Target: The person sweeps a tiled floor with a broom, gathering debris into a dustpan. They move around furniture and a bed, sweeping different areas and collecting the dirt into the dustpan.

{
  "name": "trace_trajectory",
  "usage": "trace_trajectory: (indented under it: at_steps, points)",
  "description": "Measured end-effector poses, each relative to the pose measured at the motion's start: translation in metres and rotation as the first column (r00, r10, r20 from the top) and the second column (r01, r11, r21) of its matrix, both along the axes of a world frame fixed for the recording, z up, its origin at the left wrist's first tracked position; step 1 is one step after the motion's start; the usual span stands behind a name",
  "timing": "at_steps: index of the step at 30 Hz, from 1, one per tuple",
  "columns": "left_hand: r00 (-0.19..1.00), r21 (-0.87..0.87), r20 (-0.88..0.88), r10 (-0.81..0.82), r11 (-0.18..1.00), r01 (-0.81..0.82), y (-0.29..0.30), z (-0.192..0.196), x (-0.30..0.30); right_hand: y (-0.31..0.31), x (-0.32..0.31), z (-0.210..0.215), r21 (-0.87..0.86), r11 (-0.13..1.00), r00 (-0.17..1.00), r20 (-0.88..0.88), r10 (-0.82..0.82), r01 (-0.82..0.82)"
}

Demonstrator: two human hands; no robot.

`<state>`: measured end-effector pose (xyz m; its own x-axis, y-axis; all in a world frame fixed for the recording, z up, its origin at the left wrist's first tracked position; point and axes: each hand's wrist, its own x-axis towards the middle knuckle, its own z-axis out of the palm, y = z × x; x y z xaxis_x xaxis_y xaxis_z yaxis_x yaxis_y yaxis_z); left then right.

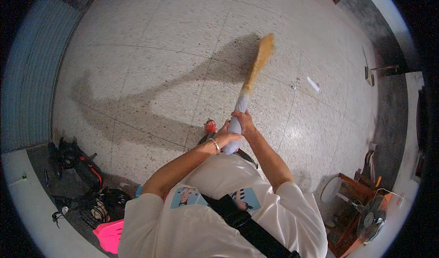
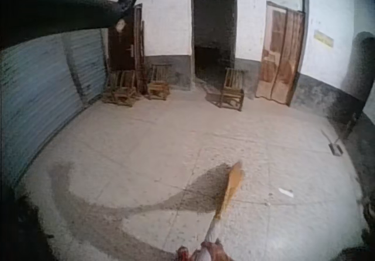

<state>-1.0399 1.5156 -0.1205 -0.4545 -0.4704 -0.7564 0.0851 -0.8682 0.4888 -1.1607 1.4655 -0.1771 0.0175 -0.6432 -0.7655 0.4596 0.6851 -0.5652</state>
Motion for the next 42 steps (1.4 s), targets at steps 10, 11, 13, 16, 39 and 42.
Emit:
trace_trajectory:
  at_steps: [10,11,13,16,39,42]
  points:
    - [0.965,0.088,0.032,0.261,0.961,-0.262,0.017,0.01,-0.009,-0.011,0.032,-0.052,-0.103,0.916,0.908,0.128,0.399,-0.388]
    - [0.964,0.109,0.042,0.264,0.958,-0.267,0.017,0.009,-0.014,-0.009,0.028,-0.047,-0.108,0.908,0.896,0.154,0.418,-0.405]
    - [0.962,0.149,0.061,0.266,0.951,-0.272,0.017,0.009,-0.028,-0.004,0.015,-0.037,-0.119,0.893,0.87,0.203,0.449,-0.434]
    - [0.98,0.183,0.099,0.174,0.965,-0.189,0.042,-0.007,-0.054,0.024,-0.019,-0.018,-0.016,0.917,0.905,0.158,0.396,-0.398]
    - [0.86,-0.256,0.16,0.484,0.862,-0.437,-0.036,0.021,0.072,-0.08,0.123,0.021,-0.173,0.881,0.88,0.108,0.462,-0.441]
    - [0.83,-0.322,0.152,0.537,0.821,-0.472,-0.065,0.011,0.127,-0.121,0.183,-0.049,-0.621,-0.04,0.447,-0.606,0.657,-0.783]
